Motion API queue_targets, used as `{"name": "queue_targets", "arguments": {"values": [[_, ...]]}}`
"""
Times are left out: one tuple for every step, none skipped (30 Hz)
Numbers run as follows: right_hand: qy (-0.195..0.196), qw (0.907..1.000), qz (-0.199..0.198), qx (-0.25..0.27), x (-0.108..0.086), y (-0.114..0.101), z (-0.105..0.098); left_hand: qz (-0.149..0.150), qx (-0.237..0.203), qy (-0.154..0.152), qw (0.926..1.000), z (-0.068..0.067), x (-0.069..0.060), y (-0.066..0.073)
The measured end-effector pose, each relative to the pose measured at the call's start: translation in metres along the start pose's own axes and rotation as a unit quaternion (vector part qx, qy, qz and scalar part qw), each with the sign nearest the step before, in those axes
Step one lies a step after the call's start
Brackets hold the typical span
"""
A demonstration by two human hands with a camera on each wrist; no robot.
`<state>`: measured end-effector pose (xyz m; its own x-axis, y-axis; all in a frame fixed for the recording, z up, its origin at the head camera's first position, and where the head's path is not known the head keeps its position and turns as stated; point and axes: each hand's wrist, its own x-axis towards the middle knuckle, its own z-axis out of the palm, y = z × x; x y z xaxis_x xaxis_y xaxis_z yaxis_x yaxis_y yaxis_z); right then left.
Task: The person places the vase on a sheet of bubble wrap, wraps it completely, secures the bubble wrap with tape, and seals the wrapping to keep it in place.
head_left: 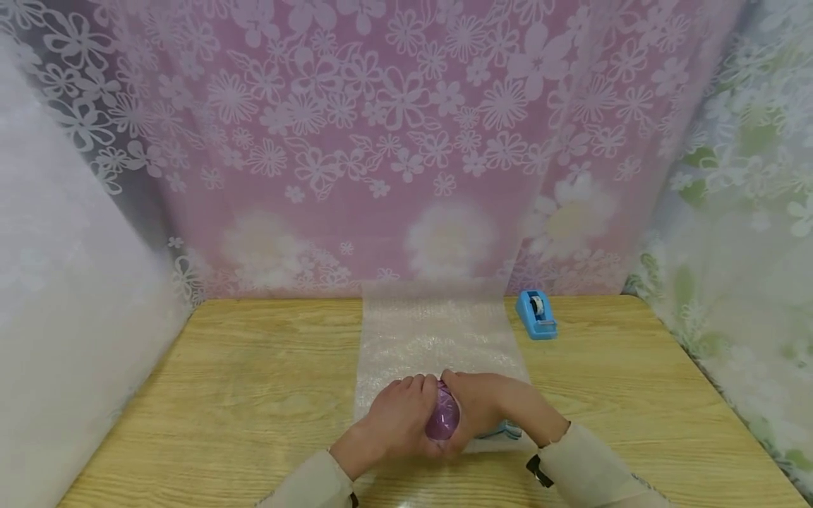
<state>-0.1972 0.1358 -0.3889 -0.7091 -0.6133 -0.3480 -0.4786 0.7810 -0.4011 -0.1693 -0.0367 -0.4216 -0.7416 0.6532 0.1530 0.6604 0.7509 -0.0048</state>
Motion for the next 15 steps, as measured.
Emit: {"name": "queue_targets", "arguments": {"values": [[-0.01, 0.9999, 0.003, 0.012, 0.0, 0.001, -0.001, 0.003, -0.004, -0.006, 1.0, -0.001, 0.001, 0.0], [-0.021, 0.9995, 0.008, 0.023, 0.0, 0.001, -0.002, 0.007, -0.008, -0.01, 0.9999, -0.002, 0.002, 0.0], [-0.03, 0.9989, 0.013, 0.033, 0.0, 0.002, -0.003, 0.009, -0.011, -0.017, 0.9998, -0.003, 0.003, 0.0], [-0.036, 0.9983, 0.018, 0.043, 0.001, 0.003, -0.003, 0.011, -0.013, -0.023, 0.9996, -0.004, 0.004, -0.001], [-0.043, 0.9975, 0.023, 0.052, 0.001, 0.004, -0.004, 0.013, -0.015, -0.03, 0.9994, -0.005, 0.006, -0.001], [-0.049, 0.9967, 0.029, 0.058, 0.002, 0.004, -0.004, 0.015, -0.016, -0.038, 0.999, -0.006, 0.007, -0.001], [-0.053, 0.9963, 0.033, 0.06, 0.002, 0.005, -0.004, 0.016, -0.016, -0.047, 0.9986, -0.007, 0.008, -0.002], [-0.057, 0.9958, 0.034, 0.064, 0.003, 0.006, -0.004, 0.015, -0.019, -0.056, 0.9981, -0.007, 0.009, -0.002], [-0.059, 0.9954, 0.033, 0.068, 0.004, 0.007, -0.004, 0.013, -0.023, -0.066, 0.9974, -0.008, 0.01, -0.003], [-0.062, 0.995, 0.034, 0.071, 0.004, 0.007, -0.004, 0.012, -0.027, -0.072, 0.9969, -0.009, 0.011, -0.003], [-0.065, 0.9946, 0.032, 0.074, 0.005, 0.008, -0.005, 0.011, -0.031, -0.078, 0.9964, -0.01, 0.012, -0.004], [-0.067, 0.9943, 0.029, 0.078, 0.005, 0.009, -0.005, 0.009, -0.035, -0.082, 0.996, -0.011, 0.012, -0.004], [-0.068, 0.994, 0.027, 0.081, 0.006, 0.009, -0.005, 0.006, -0.038, -0.085, 0.9956, -0.012, 0.013, -0.004], [-0.069, 0.9936, 0.026, 0.086, 0.006, 0.01, -0.006, 0.003, -0.04, -0.087, 0.9954, -0.012, 0.013, -0.004], [-0.068, 0.9934, 0.025, 0.089, 0.005, 0.01, -0.006, 0.002, -0.04, -0.087, 0.9954, -0.013, 0.014, -0.003]]}}
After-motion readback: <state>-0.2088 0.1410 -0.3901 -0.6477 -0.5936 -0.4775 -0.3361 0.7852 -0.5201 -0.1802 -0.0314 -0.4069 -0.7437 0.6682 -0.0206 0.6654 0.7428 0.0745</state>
